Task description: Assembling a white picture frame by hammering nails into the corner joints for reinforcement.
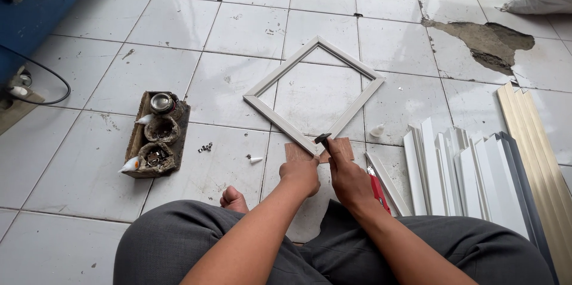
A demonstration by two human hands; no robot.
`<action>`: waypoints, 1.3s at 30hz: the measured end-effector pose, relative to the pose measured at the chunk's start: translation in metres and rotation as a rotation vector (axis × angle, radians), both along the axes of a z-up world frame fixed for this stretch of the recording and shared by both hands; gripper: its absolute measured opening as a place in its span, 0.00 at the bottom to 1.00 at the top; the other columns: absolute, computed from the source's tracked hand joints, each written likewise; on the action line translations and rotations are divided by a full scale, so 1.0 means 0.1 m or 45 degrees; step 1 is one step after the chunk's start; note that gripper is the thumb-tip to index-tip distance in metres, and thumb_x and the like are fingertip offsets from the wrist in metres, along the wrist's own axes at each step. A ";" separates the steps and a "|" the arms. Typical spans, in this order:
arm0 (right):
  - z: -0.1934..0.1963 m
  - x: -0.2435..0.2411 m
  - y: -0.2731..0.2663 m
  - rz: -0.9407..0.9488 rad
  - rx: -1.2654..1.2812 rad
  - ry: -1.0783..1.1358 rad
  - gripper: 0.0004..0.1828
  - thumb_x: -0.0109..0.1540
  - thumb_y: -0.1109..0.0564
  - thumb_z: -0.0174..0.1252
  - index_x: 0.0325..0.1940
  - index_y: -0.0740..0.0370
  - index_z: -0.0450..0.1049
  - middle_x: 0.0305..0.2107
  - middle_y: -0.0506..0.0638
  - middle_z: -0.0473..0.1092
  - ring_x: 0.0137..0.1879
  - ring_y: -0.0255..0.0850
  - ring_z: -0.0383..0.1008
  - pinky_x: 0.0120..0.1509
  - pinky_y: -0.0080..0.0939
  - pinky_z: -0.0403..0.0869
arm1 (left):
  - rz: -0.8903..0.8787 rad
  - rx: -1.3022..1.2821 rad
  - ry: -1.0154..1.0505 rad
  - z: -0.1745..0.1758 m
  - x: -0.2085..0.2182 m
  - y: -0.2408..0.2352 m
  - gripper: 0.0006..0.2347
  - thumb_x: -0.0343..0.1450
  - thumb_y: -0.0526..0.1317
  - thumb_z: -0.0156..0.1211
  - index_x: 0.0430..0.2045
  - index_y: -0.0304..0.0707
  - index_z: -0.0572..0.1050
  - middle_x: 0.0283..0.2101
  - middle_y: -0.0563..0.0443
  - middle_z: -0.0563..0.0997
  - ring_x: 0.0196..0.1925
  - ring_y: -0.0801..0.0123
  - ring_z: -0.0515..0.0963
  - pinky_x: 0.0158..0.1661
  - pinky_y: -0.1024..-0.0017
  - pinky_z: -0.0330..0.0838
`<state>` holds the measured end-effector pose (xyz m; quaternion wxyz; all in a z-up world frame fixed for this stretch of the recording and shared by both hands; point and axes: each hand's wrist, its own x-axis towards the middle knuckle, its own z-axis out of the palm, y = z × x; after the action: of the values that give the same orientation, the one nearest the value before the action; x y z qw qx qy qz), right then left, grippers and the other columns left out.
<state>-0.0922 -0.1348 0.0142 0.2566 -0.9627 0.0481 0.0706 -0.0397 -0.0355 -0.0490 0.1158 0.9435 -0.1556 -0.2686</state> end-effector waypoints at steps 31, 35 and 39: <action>-0.54 1.41 0.99 0.290 -0.466 0.321 0.25 0.53 0.48 0.46 0.53 0.49 0.52 0.43 0.50 0.55 0.49 0.45 0.55 0.43 0.45 0.67 | 2.288 -2.086 0.266 1.36 0.58 0.65 0.09 0.61 0.44 0.42 0.18 0.38 0.66 0.26 0.56 0.65 0.16 0.75 0.53 0.23 0.76 0.52; -0.66 1.65 0.89 0.306 -0.451 0.319 0.23 0.55 0.51 0.51 0.51 0.62 0.59 0.42 0.56 0.58 0.52 0.51 0.60 0.49 0.53 0.67 | 2.176 -2.013 0.057 1.19 0.63 0.62 0.12 0.65 0.47 0.41 0.25 0.42 0.71 0.28 0.52 0.64 0.29 0.72 0.62 0.29 0.77 0.59; -0.43 1.94 0.55 0.283 -0.452 -0.120 0.12 0.50 0.62 0.47 0.37 0.66 0.63 0.28 0.53 0.56 0.34 0.47 0.67 0.33 0.40 0.68 | 2.222 -1.976 -0.027 1.05 0.67 0.69 0.14 0.67 0.51 0.38 0.29 0.46 0.71 0.31 0.50 0.66 0.34 0.68 0.65 0.32 0.73 0.65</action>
<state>0.1020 -0.0797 -0.0288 0.0757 -0.9944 -0.0587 0.0436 0.0274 0.0340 0.0558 0.8056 0.4085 0.4222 0.0774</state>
